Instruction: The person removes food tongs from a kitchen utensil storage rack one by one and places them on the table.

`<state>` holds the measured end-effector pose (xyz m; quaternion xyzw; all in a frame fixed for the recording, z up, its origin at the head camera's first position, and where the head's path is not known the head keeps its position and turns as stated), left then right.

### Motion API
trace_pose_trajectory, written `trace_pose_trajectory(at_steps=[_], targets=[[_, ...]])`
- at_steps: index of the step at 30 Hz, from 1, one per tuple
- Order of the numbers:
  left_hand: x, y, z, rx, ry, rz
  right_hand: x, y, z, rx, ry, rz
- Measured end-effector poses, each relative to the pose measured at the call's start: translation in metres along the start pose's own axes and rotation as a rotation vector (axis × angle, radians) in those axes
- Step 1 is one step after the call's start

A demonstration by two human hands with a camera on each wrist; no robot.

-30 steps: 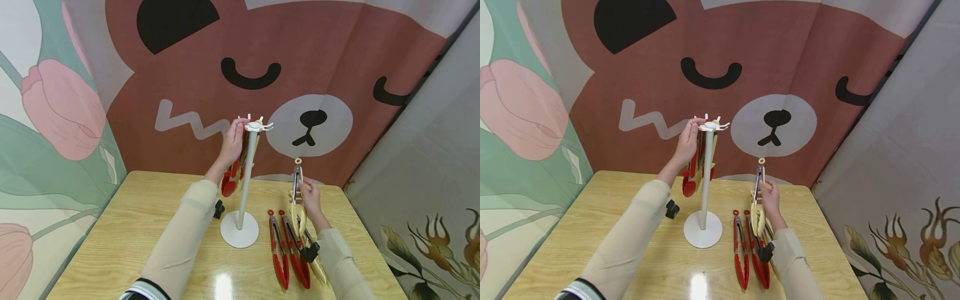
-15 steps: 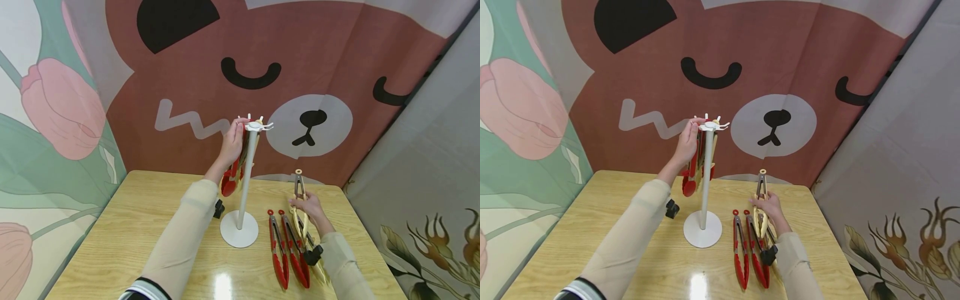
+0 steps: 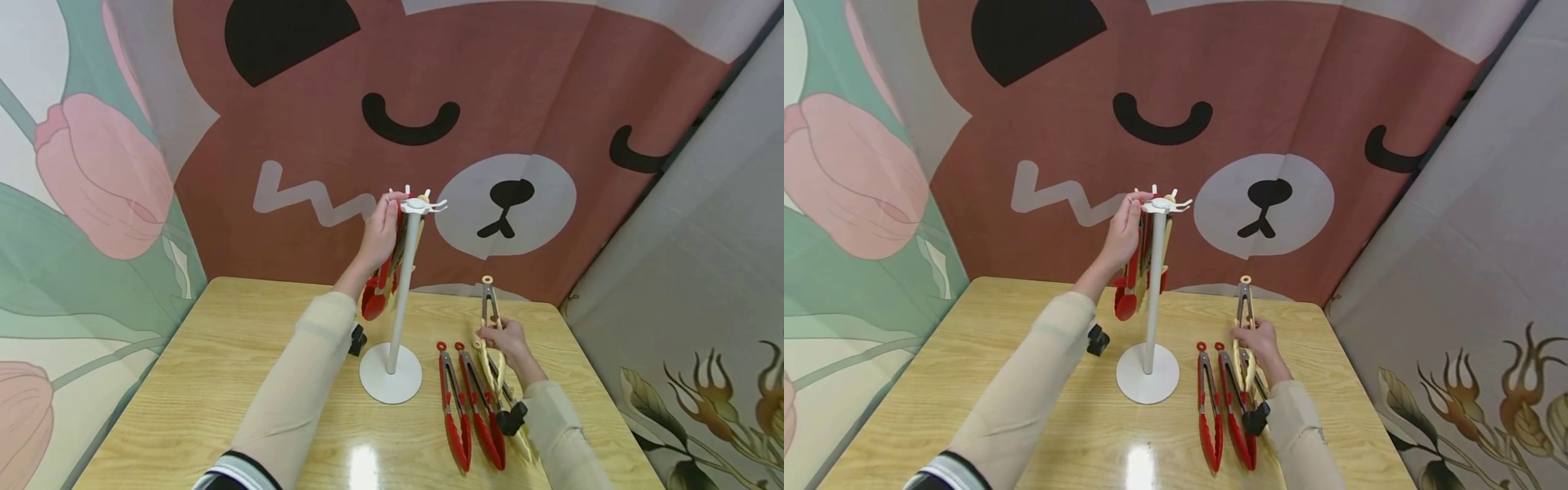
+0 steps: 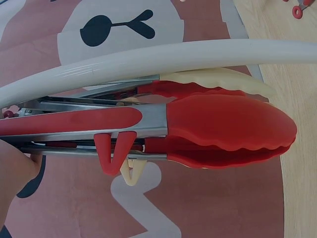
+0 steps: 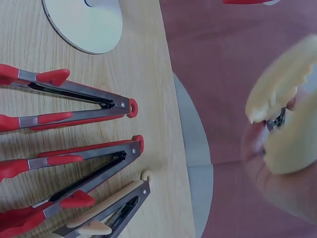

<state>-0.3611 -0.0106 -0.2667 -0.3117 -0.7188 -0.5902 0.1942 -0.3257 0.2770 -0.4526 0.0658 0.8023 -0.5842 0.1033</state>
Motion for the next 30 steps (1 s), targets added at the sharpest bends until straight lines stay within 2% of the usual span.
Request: trace_pose_trajectory(at_steps=[5,12,16,21,30], targets=[[0.000,-0.001,0.000,0.001,-0.006,-0.007,-0.001,0.000,-0.002,-0.052,0.035,-0.017],[0.000,0.000,0.000,-0.011,-0.018,-0.021,0.000,-0.002,-0.003,-0.044,0.026,-0.059],[0.000,-0.001,0.001,-0.029,-0.029,-0.024,-0.002,-0.003,-0.004,-0.040,0.058,-0.084],[-0.001,-0.001,0.001,-0.023,-0.028,-0.030,-0.005,0.000,-0.008,-0.058,0.102,-0.071],[-0.001,-0.001,0.001,-0.038,-0.028,-0.025,-0.008,0.005,-0.019,-0.260,0.177,-0.129]])
Point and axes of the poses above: each hand's wrist, its own x-axis towards the middle knuckle, its own z-axis out of the palm, y = z × x, the point moved 5 cm from there along x, towards the middle knuckle, and after that the axes turned 11 degrees about -y, right-handed, at the moved point
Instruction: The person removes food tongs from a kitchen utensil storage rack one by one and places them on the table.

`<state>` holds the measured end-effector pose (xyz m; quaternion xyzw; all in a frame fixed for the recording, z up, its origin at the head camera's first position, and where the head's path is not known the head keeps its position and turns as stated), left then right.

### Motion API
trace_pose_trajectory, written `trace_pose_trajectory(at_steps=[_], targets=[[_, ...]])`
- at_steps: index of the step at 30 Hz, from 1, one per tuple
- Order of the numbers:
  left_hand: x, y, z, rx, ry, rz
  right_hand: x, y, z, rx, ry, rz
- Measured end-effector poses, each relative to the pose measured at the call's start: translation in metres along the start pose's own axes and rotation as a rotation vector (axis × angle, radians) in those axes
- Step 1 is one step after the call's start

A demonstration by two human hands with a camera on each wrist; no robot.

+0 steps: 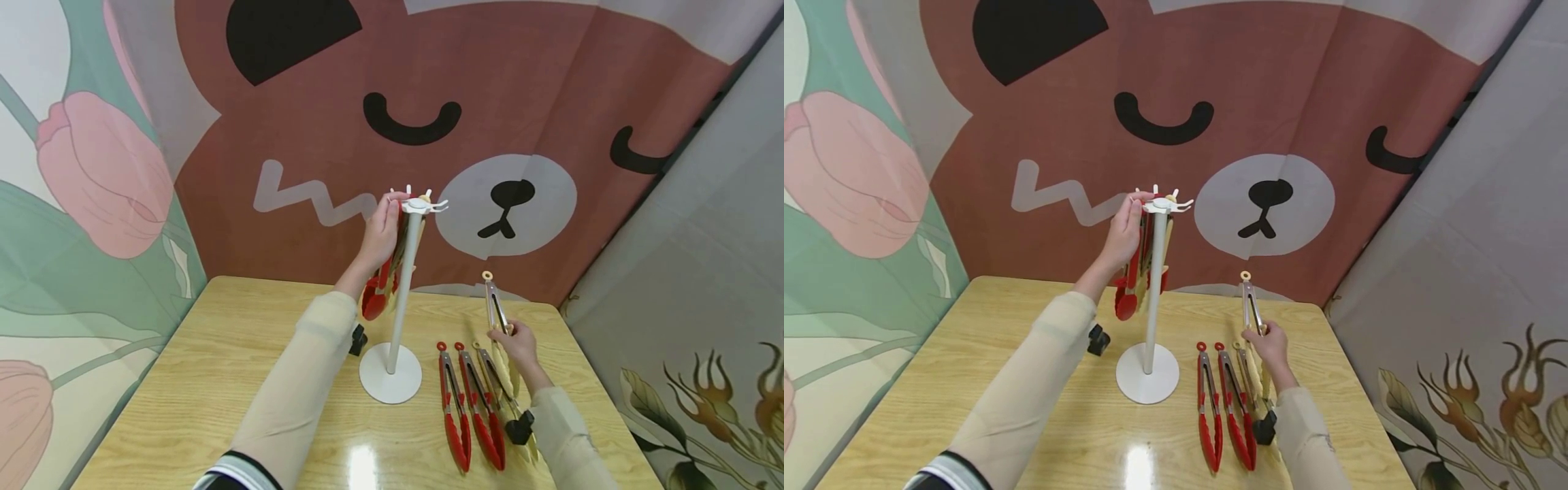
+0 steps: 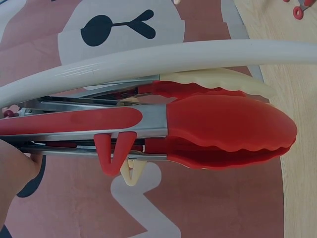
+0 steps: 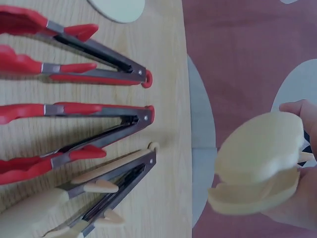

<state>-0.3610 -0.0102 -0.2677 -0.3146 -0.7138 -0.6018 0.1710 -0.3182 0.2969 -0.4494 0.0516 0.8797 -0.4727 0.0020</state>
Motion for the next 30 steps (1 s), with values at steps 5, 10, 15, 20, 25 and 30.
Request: trace_pose_trajectory(at_steps=[5,10,15,20,25,30], targets=[[0.000,-0.001,0.000,0.002,-0.003,-0.007,-0.001,0.005,-0.004,-0.088,0.028,-0.014],[0.001,-0.001,0.000,0.009,0.004,-0.001,-0.003,0.010,-0.006,-0.143,0.009,-0.007],[0.001,-0.002,0.001,0.003,0.001,-0.006,-0.007,0.015,-0.007,-0.170,0.000,-0.003],[0.000,-0.001,0.001,-0.003,0.000,-0.007,-0.010,0.019,-0.010,-0.180,0.002,-0.019],[0.000,-0.001,0.000,0.006,0.004,-0.002,-0.012,0.027,-0.015,-0.189,0.010,-0.002],[-0.005,0.018,-0.001,-0.019,-0.003,-0.011,-0.014,0.034,-0.018,-0.170,-0.006,0.038]])
Point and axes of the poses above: each hand's wrist, its own x-axis towards the middle knuckle, its own z-axis out of the palm, y = z × x, the point moved 5 cm from there along x, towards the middle knuckle, and after that the axes turned 11 degrees about -y, right-handed, at the moved point
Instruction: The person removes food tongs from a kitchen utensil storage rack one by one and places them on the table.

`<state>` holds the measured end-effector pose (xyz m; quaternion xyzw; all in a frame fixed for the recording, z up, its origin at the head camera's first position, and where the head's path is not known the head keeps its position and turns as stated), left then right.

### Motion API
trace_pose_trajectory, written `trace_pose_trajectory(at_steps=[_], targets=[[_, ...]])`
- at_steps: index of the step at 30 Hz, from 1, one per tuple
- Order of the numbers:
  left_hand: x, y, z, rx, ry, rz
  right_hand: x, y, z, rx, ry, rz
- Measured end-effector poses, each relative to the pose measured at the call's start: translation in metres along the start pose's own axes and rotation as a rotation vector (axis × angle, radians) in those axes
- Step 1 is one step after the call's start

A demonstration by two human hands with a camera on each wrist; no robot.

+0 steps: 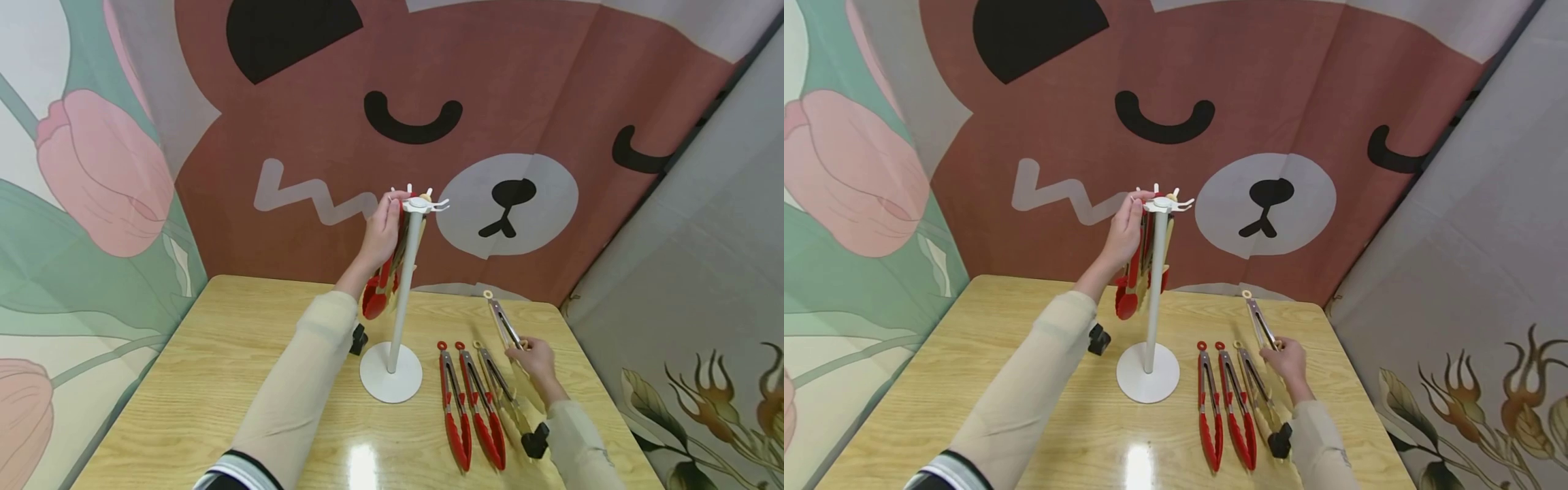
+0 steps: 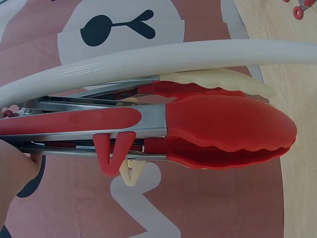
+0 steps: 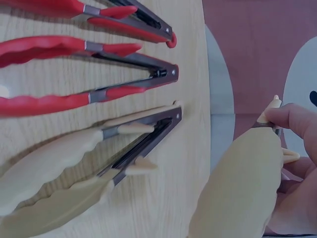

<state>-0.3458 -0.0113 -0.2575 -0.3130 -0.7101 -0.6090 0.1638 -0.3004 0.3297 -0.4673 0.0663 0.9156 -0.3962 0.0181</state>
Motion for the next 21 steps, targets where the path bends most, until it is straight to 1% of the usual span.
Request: trace_pose_trajectory(at_steps=[3,5,10,17,21], targets=[[-0.005,0.014,-0.001,-0.011,-0.005,-0.010,0.000,0.006,-0.001,-0.003,-0.008,0.010],[-0.006,0.017,-0.001,-0.004,-0.007,-0.014,-0.001,0.011,-0.002,-0.006,-0.008,0.017],[-0.006,0.018,0.000,0.006,-0.011,-0.023,-0.006,0.018,-0.005,-0.009,-0.009,0.036],[-0.005,0.019,-0.001,0.010,-0.003,0.004,-0.008,0.023,-0.007,0.007,-0.006,0.037],[-0.006,0.018,-0.001,0.010,-0.005,0.005,-0.011,0.025,-0.009,-0.033,-0.022,0.035]])
Point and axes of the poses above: each hand's wrist, its own x-axis towards the middle knuckle, its own z-axis out of the palm, y = z × x, the point moved 5 cm from there along x, towards the middle knuckle, and after that the axes turned 11 degrees about -y, right-handed, at the moved point
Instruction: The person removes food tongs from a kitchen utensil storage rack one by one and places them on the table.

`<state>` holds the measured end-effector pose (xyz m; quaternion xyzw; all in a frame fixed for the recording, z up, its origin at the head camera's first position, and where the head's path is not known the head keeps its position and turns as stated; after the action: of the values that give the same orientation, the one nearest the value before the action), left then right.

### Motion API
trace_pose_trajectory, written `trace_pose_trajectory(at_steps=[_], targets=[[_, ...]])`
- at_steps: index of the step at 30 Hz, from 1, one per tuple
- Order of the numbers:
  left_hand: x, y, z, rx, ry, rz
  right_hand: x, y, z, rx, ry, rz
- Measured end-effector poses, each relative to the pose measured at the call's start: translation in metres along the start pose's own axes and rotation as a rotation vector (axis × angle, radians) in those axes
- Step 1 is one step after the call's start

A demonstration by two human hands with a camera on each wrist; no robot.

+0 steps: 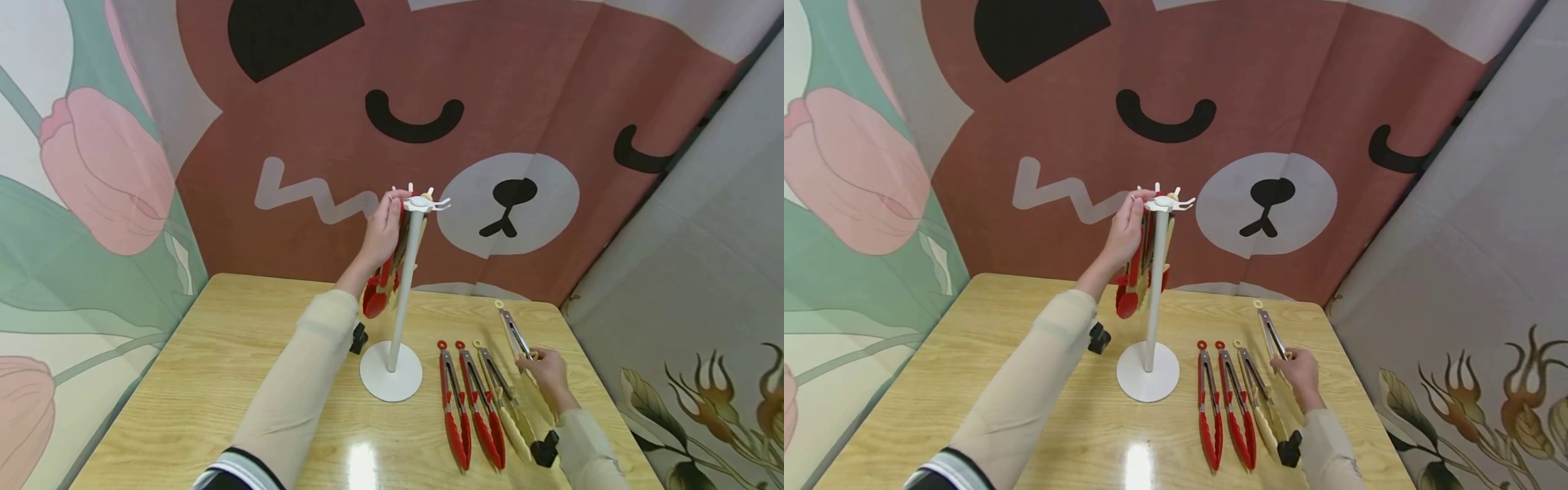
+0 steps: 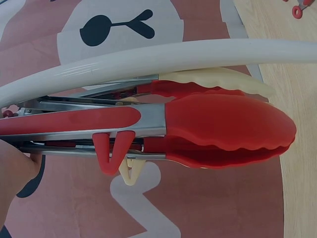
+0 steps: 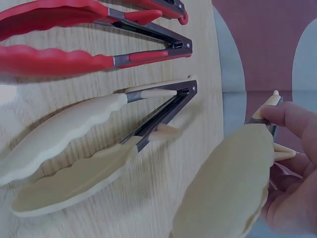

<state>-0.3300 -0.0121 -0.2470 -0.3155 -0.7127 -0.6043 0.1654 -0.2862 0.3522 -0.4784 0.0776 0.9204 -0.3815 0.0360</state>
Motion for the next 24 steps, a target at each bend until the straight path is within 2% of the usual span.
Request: trace_pose_trajectory(at_steps=[8,19,24], targets=[[0.000,0.000,0.000,-0.006,-0.008,-0.022,-0.006,0.010,-0.002,-0.087,-0.054,0.039],[-0.001,0.000,-0.001,0.003,-0.001,-0.022,-0.010,0.023,-0.002,-0.127,-0.088,0.063],[0.007,-0.023,0.000,-0.005,0.005,-0.009,-0.013,0.026,-0.001,-0.152,-0.095,0.070]])
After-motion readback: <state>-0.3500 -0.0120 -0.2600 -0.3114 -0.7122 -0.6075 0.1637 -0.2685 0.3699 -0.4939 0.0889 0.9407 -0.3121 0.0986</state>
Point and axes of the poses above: each hand's wrist, its own x-axis towards the middle knuckle, its own z-axis out of the palm, y = z × x, the point moved 5 cm from there along x, towards the middle knuckle, and after that the axes turned 11 degrees about -y, right-handed, at the moved point
